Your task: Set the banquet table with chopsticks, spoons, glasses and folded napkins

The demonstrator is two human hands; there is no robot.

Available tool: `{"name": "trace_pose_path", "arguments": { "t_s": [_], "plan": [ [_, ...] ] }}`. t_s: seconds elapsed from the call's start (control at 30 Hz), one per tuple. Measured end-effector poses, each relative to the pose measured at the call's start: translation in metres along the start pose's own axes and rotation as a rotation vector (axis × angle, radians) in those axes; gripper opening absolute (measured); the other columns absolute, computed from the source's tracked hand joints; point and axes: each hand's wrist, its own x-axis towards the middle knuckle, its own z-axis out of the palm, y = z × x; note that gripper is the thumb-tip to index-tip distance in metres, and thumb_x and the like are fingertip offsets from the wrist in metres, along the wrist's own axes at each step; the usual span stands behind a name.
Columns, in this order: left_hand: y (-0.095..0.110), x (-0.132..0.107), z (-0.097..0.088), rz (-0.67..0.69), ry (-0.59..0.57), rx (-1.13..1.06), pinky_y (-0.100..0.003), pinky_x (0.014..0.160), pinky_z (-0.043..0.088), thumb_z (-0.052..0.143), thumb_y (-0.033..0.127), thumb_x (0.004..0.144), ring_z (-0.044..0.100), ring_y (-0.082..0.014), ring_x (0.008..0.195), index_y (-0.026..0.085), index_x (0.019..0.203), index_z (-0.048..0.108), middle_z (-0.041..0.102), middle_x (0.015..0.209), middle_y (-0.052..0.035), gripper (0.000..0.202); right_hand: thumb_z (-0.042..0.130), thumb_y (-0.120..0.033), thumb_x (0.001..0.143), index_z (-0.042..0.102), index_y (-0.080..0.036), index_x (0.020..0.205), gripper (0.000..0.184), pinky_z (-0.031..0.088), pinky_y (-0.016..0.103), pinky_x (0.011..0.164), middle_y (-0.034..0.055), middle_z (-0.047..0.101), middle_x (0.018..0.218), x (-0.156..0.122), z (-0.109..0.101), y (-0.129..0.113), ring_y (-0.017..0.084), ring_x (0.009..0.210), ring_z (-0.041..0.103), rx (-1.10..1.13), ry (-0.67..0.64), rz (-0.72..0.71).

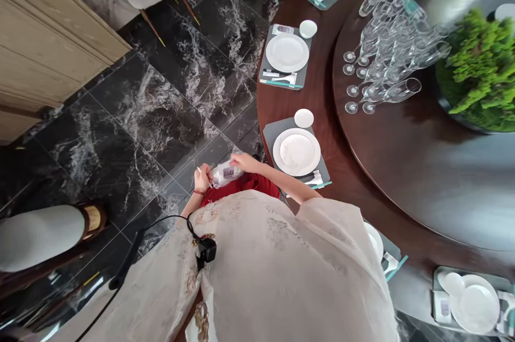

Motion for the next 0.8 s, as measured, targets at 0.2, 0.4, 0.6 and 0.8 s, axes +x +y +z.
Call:
{"name": "trace_pose_path", "arguments": {
  "t_s": [0.2,0.4,0.6,0.8],
  "plan": [
    [0.022,0.056,-0.002,0.014,0.011,0.076,-0.02,0.041,0.032,0.048,0.047,0.093,0.041,-0.0087,0.037,0.022,0.052,0.04,0.046,0.042,0.0013,0.048,0.047,-0.028,0.1,0.058,-0.014,0.105,0.019,0.053,0.027,0.08,0.0097,0.066,0.097,-0.002,-0.112,0.13,0.018,0.088,0.065,0.232,0.598,0.655],
    [0.05,0.095,0.004,-0.064,0.05,0.053,-0.02,0.039,0.03,0.044,0.043,0.095,0.04,-0.0084,0.035,0.023,0.057,0.035,0.044,0.041,0.0035,0.045,0.046,-0.023,0.101,0.044,-0.012,0.154,0.055,0.027,0.054,0.122,0.023,0.035,0.164,0.011,-0.114,0.18,0.035,0.151,0.03,-0.342,0.451,0.889],
    [0.072,0.143,-0.004,-0.046,-0.036,0.088,-0.02,0.039,0.031,0.046,0.045,0.097,0.041,-0.0085,0.035,0.023,0.058,0.036,0.047,0.041,0.0034,0.045,0.06,-0.036,0.098,0.036,-0.027,0.163,0.07,0.018,0.068,0.121,0.0141,0.009,0.175,0.025,-0.076,0.176,0.043,0.158,0.005,-0.432,0.255,0.887],
    [0.092,0.187,0.0,-0.076,-0.227,0.079,-0.022,0.04,0.028,0.041,0.045,0.1,0.039,-0.0084,0.036,0.024,0.061,0.034,0.044,0.041,0.0038,0.045,0.068,-0.041,0.093,0.043,-0.023,0.16,0.074,0.015,0.062,0.125,0.0155,0.015,0.174,0.006,-0.069,0.158,0.043,0.159,0.007,-0.383,0.224,0.841]
  ]
}}
